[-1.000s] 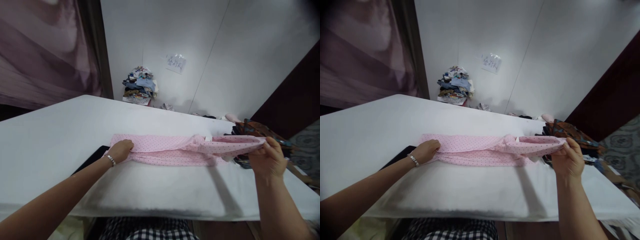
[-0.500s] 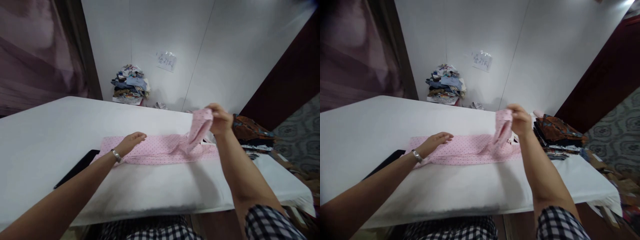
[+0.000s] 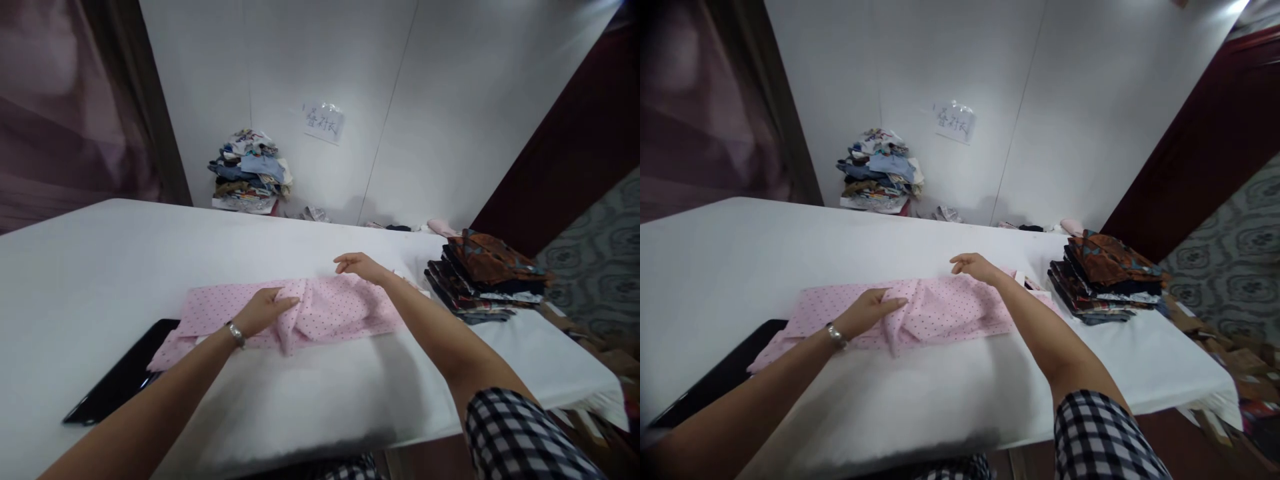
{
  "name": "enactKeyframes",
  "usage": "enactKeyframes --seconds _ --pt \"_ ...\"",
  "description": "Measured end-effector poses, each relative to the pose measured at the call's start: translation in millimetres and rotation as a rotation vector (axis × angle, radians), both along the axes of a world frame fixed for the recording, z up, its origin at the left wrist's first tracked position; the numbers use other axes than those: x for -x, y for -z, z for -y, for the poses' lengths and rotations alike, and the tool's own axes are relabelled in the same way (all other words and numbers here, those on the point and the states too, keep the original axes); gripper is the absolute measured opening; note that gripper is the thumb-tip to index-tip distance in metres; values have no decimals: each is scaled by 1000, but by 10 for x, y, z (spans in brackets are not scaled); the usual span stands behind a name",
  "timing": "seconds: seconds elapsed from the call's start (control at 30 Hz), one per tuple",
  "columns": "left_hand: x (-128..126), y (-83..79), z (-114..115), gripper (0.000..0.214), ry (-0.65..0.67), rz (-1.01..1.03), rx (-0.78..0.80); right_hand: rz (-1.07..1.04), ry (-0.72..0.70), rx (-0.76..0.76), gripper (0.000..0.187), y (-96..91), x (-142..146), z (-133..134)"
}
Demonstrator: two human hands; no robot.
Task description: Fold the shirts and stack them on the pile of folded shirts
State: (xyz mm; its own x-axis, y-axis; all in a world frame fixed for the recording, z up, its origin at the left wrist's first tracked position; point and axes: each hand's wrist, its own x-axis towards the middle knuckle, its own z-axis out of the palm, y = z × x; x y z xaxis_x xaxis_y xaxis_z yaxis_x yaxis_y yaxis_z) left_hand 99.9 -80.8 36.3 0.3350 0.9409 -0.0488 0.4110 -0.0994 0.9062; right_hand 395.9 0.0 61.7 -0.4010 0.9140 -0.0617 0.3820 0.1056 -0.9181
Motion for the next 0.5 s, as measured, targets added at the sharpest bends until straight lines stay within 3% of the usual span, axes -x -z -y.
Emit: enactKeyframes --seconds 0.1,0.2,0.33,0.5 --pt "12 -249 11 43 24 -100 -233 38 189 -13 39 119 -426 -90" --pt "-14 -505 24 46 66 -201 -389 53 219 46 41 228 -672 -84" --pt "-23 -706 13 49 42 -243 -355 226 139 133 40 334 -793 12" --pt "61 -704 -126 48 -70 -206 -230 326 165 98 32 318 -960 93"
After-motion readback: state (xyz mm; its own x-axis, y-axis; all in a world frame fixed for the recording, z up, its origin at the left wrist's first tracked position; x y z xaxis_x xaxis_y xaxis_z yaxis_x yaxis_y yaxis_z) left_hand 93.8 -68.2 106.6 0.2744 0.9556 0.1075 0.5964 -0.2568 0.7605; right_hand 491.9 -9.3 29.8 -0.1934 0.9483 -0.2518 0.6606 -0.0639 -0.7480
